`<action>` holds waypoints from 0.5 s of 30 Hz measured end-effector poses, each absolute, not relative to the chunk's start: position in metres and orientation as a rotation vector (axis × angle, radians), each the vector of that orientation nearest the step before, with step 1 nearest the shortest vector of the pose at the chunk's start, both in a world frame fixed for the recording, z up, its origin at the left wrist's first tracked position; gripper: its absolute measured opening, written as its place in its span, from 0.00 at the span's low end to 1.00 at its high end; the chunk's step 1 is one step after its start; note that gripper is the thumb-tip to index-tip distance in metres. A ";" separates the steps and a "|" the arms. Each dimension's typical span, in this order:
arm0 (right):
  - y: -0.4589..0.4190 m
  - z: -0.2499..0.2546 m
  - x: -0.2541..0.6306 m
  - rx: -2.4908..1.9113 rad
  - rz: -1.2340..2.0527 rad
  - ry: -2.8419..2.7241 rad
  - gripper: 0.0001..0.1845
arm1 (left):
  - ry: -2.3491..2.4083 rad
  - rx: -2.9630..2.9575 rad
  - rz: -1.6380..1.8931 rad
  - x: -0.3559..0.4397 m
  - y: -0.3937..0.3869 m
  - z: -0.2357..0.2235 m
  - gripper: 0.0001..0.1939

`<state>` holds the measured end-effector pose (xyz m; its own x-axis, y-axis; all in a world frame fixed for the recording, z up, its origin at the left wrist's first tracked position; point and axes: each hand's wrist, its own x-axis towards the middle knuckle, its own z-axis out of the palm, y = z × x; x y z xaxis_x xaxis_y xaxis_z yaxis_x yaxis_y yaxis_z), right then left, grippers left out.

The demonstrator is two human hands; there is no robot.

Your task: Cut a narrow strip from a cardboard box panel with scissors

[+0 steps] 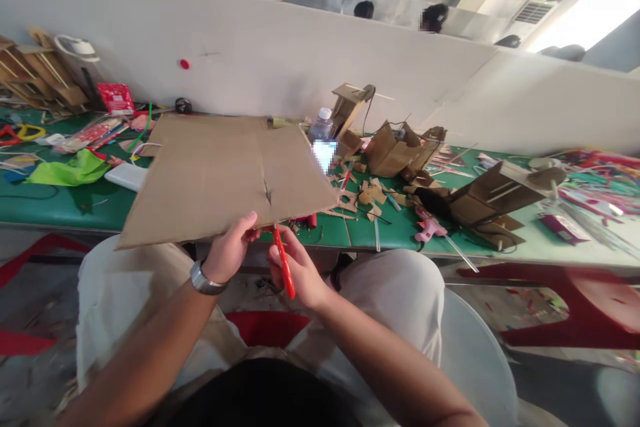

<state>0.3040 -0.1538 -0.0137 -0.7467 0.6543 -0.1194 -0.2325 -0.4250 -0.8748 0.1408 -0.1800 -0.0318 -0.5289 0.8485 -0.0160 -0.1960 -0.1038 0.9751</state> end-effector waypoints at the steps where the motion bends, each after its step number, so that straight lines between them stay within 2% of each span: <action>1: -0.154 -0.014 0.304 -0.631 2.232 -1.195 0.30 | 1.445 0.739 1.743 0.140 -0.180 -0.033 0.20; 7: -0.156 -0.006 0.307 -0.665 2.387 -1.061 0.32 | 1.791 0.884 1.552 0.130 -0.184 -0.035 0.10; 15: -0.155 0.002 0.309 -0.686 2.366 -1.102 0.31 | 1.973 1.672 1.469 0.115 -0.187 -0.056 0.15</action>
